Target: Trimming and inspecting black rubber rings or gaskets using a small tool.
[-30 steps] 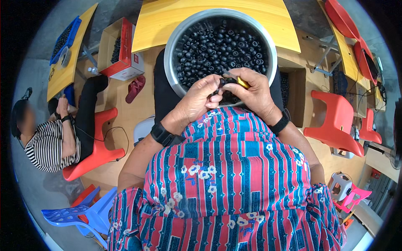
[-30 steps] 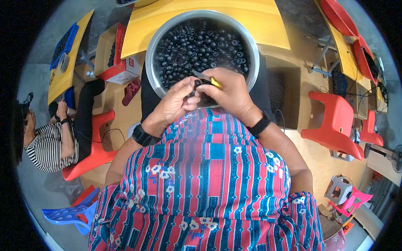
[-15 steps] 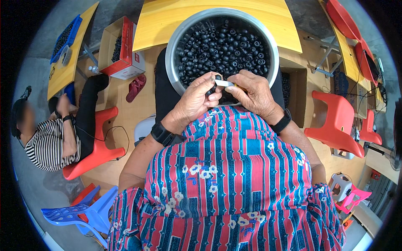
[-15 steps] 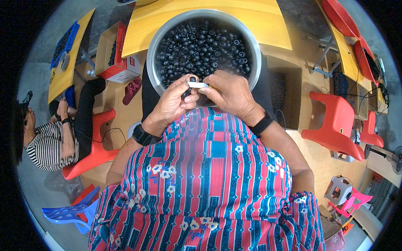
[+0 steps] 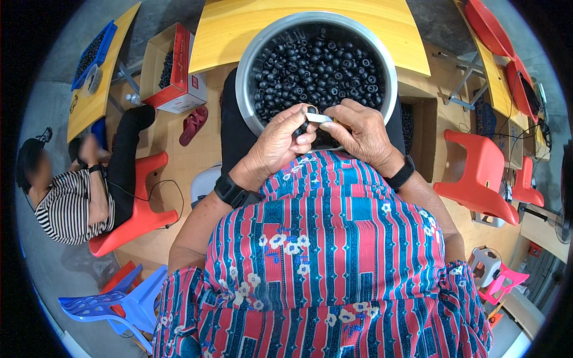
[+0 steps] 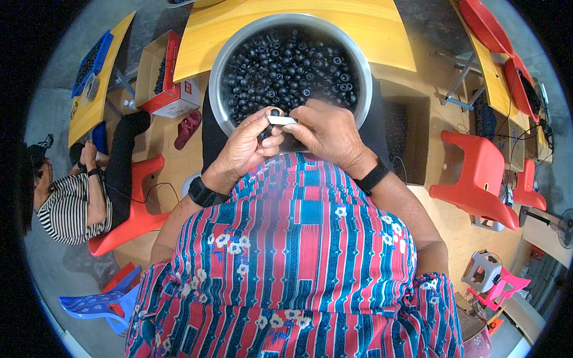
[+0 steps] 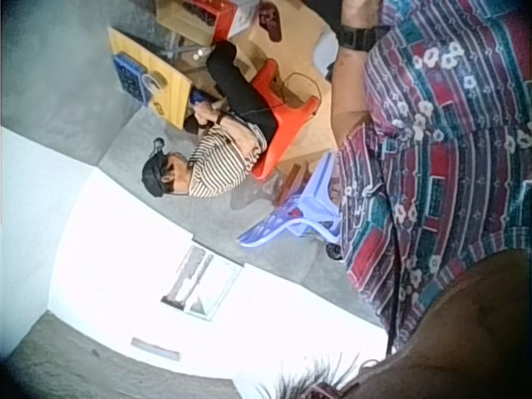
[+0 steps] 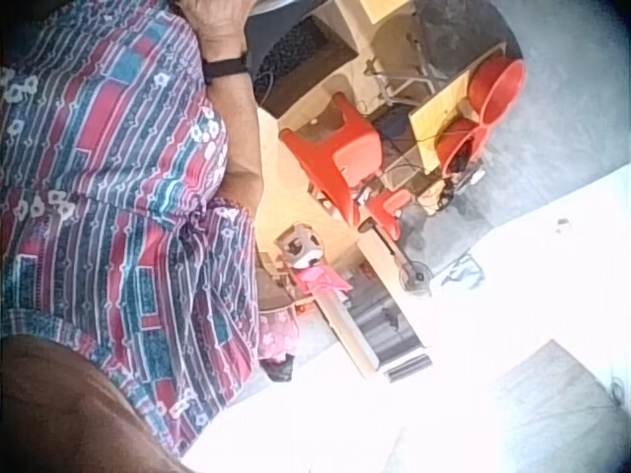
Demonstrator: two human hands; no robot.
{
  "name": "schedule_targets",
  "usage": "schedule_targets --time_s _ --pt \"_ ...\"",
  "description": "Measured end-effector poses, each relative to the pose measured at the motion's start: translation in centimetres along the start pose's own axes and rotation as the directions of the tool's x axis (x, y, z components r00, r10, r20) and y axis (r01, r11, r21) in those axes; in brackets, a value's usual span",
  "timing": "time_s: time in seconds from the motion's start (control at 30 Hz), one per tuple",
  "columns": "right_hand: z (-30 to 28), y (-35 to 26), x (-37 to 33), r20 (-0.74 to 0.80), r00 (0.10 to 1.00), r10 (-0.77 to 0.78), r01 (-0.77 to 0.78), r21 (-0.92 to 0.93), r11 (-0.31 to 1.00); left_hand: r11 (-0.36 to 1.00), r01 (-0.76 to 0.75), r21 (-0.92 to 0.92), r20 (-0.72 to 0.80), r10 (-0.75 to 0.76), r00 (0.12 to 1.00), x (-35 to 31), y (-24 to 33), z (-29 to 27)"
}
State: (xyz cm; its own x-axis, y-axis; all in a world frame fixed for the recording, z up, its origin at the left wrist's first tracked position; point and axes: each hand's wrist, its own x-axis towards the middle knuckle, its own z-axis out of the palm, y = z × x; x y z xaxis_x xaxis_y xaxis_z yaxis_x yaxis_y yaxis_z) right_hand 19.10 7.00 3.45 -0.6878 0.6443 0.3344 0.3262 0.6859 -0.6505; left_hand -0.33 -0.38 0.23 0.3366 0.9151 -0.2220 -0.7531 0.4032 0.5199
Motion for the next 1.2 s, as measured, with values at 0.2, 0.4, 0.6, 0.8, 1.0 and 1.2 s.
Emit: schedule_targets --time_s 0.2,0.4,0.6,0.8,1.0,1.2 --pt "0.0 0.0 -0.1 -0.014 1.000 0.002 -0.003 -0.030 1.000 1.000 0.015 -0.006 -0.006 -0.015 1.000 0.0 0.0 -0.1" --pt "0.1 -0.1 0.0 -0.016 1.000 0.020 -0.021 -0.035 0.999 0.999 0.034 -0.008 -0.035 -0.034 0.999 0.0 0.1 0.1" --pt "0.4 1.7 0.2 -0.046 0.962 0.270 -0.269 0.034 0.963 0.998 0.062 -0.028 0.047 -0.061 0.997 -0.1 -0.1 -0.1" --pt "0.3 0.8 0.2 -0.024 0.967 0.252 -0.245 0.165 0.956 0.998 0.047 -0.051 -0.046 -0.049 0.998 0.1 0.0 -0.1" --pt "0.0 -0.2 0.3 0.003 0.995 0.103 -0.102 0.213 0.972 0.996 0.051 -0.076 -0.073 -0.057 0.996 0.1 -0.2 -0.1" --pt "0.4 -0.2 0.0 0.014 1.000 0.001 -0.002 0.070 0.998 0.992 0.033 -0.120 -0.091 -0.044 0.995 0.3 -0.6 -0.8"
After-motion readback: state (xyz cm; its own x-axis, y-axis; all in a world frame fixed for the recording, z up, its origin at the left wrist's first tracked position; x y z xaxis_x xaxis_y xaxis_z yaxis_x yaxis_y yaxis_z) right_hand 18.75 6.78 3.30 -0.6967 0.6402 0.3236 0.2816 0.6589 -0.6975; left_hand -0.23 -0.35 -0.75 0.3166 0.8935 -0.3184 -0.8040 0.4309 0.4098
